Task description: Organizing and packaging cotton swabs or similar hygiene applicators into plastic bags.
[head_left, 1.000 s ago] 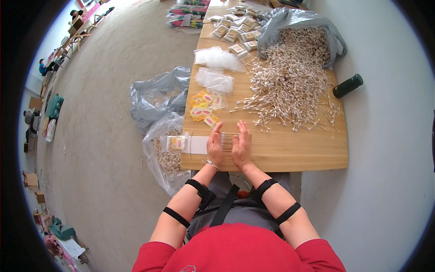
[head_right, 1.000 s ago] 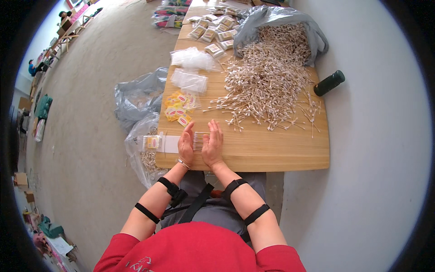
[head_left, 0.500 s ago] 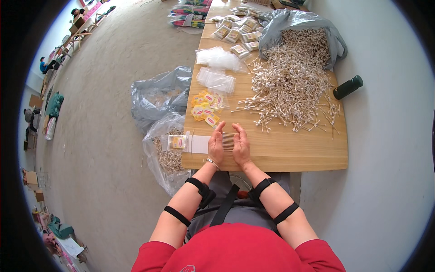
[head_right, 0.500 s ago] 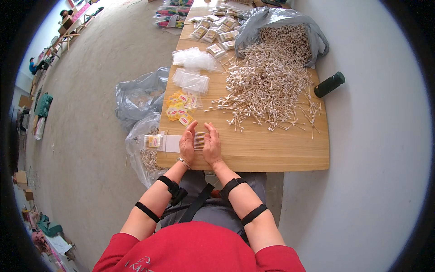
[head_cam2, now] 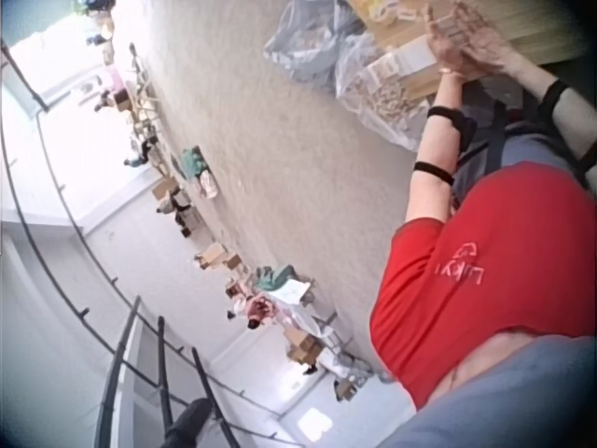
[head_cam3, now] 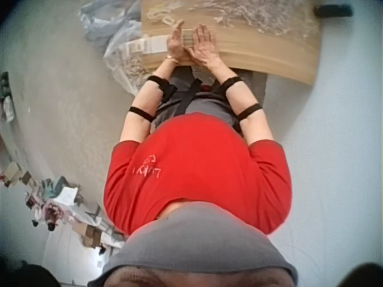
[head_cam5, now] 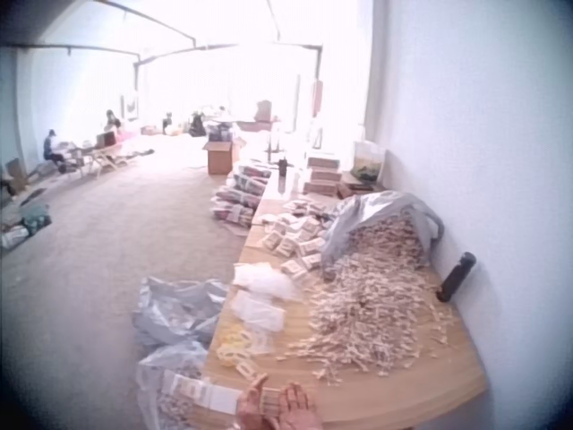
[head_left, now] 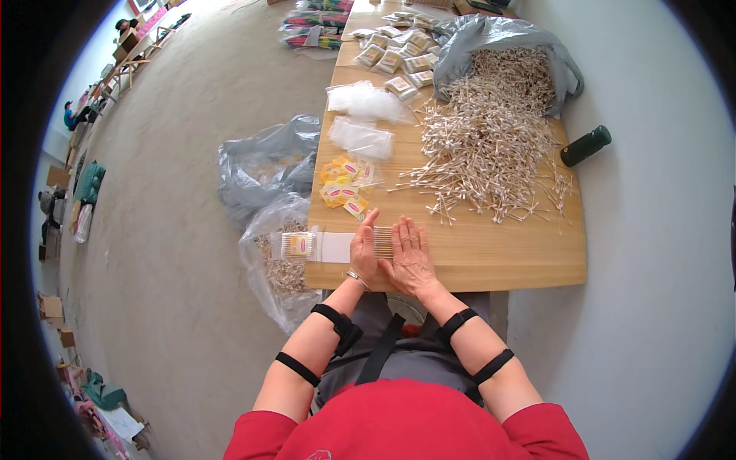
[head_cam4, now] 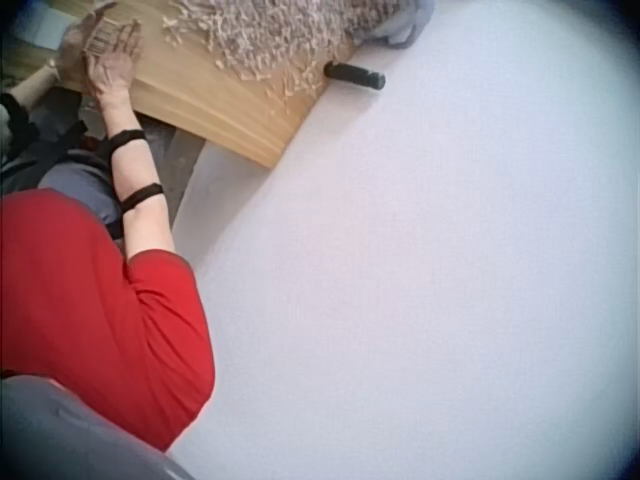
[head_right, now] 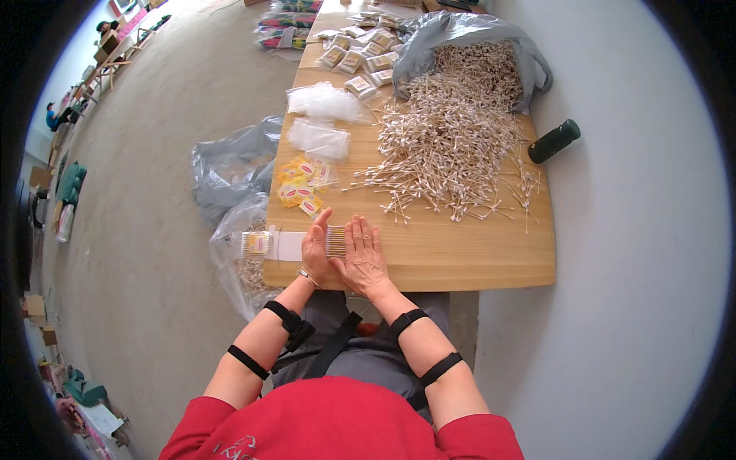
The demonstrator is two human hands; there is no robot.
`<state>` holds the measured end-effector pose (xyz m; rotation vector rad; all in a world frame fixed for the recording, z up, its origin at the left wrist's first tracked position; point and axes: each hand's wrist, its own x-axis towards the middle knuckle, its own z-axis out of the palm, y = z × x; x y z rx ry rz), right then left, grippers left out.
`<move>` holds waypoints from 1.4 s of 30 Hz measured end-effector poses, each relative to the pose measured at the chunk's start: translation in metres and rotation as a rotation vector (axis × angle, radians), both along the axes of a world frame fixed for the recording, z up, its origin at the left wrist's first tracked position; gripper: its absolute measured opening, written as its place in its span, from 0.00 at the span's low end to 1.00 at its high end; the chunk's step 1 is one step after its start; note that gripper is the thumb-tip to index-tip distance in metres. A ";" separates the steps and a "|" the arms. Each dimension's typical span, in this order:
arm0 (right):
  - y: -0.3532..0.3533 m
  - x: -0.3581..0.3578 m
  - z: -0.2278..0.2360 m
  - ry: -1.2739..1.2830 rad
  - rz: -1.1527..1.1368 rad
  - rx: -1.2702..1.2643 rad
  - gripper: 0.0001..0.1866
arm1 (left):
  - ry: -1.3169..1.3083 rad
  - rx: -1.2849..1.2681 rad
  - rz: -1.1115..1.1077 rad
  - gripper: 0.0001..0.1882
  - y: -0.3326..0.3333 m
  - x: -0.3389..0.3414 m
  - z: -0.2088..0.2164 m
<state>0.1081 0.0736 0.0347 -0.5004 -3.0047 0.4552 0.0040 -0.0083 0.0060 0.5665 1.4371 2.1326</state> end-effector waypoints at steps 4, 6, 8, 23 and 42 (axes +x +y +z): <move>-0.002 -0.001 -0.007 -0.035 -0.018 0.067 0.48 | 0.246 -0.185 0.036 0.29 0.001 0.002 0.006; -0.004 -0.002 -0.009 0.015 -0.012 0.082 0.49 | 0.253 -0.182 0.045 0.29 -0.001 -0.001 0.007; -0.003 -0.002 -0.008 0.007 -0.007 0.071 0.50 | 0.123 -0.123 -0.020 0.28 -0.003 -0.003 0.008; -0.002 -0.002 -0.009 0.042 -0.006 0.126 0.56 | 1.103 -0.872 -0.434 0.34 -0.075 0.017 0.052; -0.003 -0.001 -0.011 0.051 0.002 0.097 0.52 | 1.099 -1.007 -0.362 0.38 -0.065 0.025 0.050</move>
